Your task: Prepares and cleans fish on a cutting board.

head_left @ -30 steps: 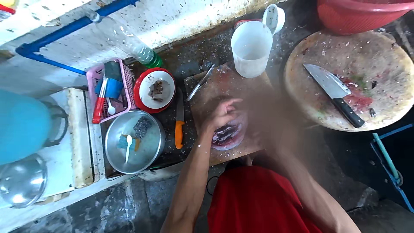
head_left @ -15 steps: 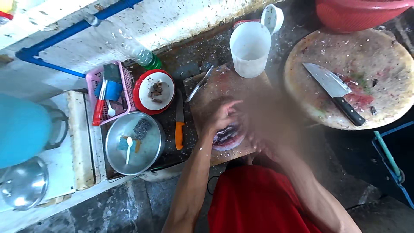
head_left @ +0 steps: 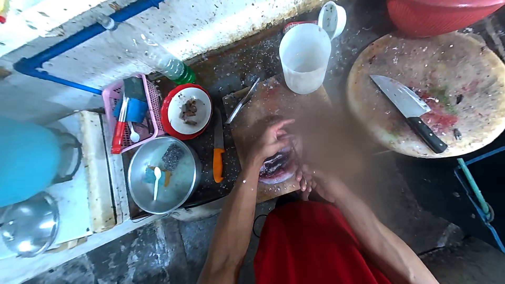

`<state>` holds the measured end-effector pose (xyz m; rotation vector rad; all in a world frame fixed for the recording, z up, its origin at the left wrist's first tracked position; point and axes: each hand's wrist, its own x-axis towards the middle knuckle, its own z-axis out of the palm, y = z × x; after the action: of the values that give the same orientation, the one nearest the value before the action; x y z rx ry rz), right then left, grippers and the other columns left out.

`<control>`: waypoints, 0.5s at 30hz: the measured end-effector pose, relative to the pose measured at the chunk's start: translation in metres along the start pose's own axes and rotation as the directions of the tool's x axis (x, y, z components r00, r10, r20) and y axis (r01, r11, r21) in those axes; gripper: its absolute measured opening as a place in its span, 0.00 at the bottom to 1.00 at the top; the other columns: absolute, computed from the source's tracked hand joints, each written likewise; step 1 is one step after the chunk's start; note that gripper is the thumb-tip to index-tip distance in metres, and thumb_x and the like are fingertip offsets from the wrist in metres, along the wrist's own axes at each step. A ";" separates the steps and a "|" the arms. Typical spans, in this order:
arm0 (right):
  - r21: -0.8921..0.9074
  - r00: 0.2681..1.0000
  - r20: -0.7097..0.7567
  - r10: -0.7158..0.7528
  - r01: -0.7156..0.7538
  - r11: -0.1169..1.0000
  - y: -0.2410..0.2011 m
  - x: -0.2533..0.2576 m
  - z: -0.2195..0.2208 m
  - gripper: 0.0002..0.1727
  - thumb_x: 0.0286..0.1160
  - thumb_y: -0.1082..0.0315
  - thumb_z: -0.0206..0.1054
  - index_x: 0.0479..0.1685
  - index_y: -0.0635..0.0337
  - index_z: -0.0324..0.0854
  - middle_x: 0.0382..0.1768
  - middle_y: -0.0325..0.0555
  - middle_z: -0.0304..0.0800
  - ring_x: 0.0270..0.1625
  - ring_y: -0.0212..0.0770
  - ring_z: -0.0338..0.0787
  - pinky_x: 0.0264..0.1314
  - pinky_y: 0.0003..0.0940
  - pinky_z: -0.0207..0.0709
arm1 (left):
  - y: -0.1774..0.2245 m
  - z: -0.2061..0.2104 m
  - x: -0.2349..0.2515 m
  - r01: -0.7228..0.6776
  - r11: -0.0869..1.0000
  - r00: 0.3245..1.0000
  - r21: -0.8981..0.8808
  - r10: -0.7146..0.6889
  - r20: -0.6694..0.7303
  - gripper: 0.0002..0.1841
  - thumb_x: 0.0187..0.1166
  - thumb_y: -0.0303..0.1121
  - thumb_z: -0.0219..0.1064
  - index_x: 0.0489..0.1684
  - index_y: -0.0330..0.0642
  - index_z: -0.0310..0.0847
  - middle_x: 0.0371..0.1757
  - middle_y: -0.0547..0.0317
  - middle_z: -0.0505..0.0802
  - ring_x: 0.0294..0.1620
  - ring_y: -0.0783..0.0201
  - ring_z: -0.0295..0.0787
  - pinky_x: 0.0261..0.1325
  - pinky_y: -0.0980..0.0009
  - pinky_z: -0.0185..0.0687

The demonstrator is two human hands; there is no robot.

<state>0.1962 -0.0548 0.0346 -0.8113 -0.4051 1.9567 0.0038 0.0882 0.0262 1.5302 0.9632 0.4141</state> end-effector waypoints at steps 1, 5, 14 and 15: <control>-0.003 1.000 0.008 -0.015 0.015 1.000 -0.003 -0.001 0.001 0.17 0.85 0.63 0.64 0.57 0.70 0.78 0.36 0.53 0.93 0.25 0.39 0.91 0.28 0.31 0.87 | 0.001 0.000 -0.002 0.014 1.000 1.000 0.006 -0.014 -0.010 0.36 0.70 0.17 0.68 0.83 0.50 0.72 0.33 0.55 0.93 0.24 0.68 0.81 0.29 0.71 0.79; 0.092 0.999 0.006 -0.033 0.032 0.995 -0.010 -0.004 0.004 0.17 0.86 0.62 0.63 0.56 0.70 0.78 0.35 0.54 0.93 0.25 0.39 0.91 0.29 0.31 0.89 | 0.005 0.002 -0.005 0.029 0.999 1.000 0.027 -0.029 -0.005 0.35 0.70 0.17 0.68 0.82 0.52 0.74 0.41 0.55 0.94 0.32 0.66 0.86 0.37 0.69 0.84; -0.228 0.870 -0.267 -0.415 0.361 0.904 -0.017 0.006 -0.023 0.17 0.91 0.64 0.52 0.69 0.63 0.70 0.44 0.55 0.94 0.36 0.43 0.93 0.37 0.34 0.88 | 0.006 0.001 -0.001 0.005 1.000 1.000 0.015 -0.005 0.025 0.31 0.71 0.22 0.70 0.79 0.48 0.76 0.27 0.57 0.88 0.21 0.69 0.75 0.27 0.72 0.76; -0.132 0.892 -0.358 -0.277 0.245 0.960 -0.011 0.008 -0.026 0.17 0.94 0.61 0.44 0.66 0.62 0.69 0.42 0.54 0.94 0.32 0.39 0.92 0.32 0.30 0.84 | 0.006 0.002 0.000 0.002 1.000 1.000 0.015 -0.002 0.023 0.33 0.70 0.20 0.69 0.80 0.48 0.75 0.27 0.56 0.87 0.20 0.69 0.74 0.25 0.71 0.74</control>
<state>0.2186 -0.0436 0.0187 -1.1005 -0.3473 1.5009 0.0068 0.0874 0.0319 1.5443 0.9516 0.3873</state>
